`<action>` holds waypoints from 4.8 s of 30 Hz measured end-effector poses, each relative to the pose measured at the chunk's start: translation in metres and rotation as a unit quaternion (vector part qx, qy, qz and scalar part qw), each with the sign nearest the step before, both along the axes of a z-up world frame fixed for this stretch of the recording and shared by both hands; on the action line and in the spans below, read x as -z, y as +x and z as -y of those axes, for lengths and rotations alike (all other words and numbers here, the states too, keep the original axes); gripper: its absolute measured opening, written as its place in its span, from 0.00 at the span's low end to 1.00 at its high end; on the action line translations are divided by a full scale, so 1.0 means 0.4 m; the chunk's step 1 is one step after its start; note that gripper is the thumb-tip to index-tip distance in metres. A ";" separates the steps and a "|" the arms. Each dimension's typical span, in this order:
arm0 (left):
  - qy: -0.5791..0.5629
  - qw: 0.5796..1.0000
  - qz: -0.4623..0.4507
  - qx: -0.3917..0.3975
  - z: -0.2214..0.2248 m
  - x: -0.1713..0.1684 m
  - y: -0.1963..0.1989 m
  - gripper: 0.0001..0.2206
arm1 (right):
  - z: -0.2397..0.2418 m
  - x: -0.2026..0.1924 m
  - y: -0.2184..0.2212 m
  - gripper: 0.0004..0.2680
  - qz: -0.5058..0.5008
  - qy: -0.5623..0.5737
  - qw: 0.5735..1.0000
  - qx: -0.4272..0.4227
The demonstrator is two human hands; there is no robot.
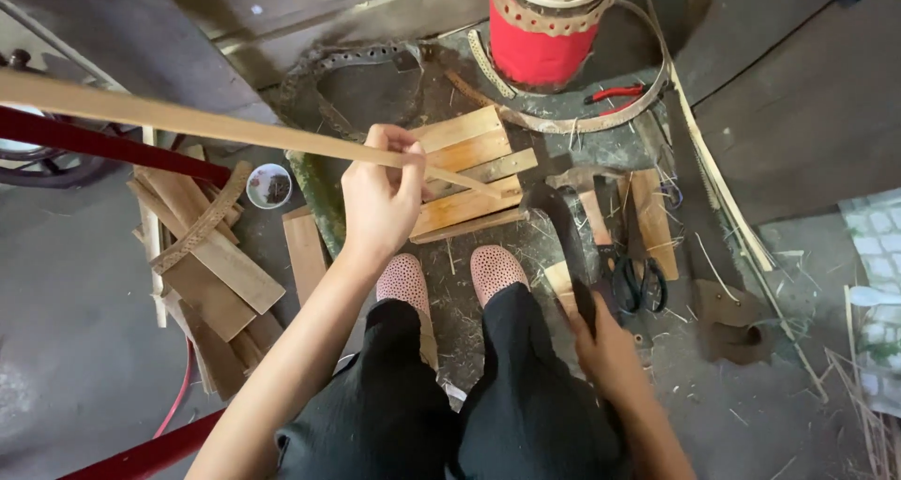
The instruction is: Shaping a thin wooden strip by shaving it with a curved blade
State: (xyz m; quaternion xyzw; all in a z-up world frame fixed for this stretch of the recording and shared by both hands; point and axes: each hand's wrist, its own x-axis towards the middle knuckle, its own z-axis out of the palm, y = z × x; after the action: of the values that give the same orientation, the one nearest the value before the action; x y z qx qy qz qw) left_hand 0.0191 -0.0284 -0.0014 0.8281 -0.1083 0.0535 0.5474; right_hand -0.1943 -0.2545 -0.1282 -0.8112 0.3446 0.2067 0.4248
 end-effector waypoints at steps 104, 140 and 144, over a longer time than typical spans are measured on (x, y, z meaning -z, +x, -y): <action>-0.022 0.982 -0.185 -0.004 0.178 -0.017 0.062 0.37 | -0.037 -0.215 0.218 0.16 0.177 0.023 0.969 -0.173; -0.005 0.971 -0.230 -0.058 0.182 -0.018 0.052 0.35 | -0.040 -0.246 0.214 0.18 0.100 -0.051 0.973 -0.200; 0.025 0.974 -0.217 -0.056 0.195 -0.024 0.042 0.33 | -0.050 -0.257 0.215 0.20 0.043 0.004 0.985 -0.165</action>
State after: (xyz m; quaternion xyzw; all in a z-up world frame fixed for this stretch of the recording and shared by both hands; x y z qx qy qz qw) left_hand 0.0357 -0.1065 0.0082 0.8382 0.0584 -0.0997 0.5330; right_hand -0.1084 -0.2347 -0.0254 -0.8635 0.1871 0.2398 0.4023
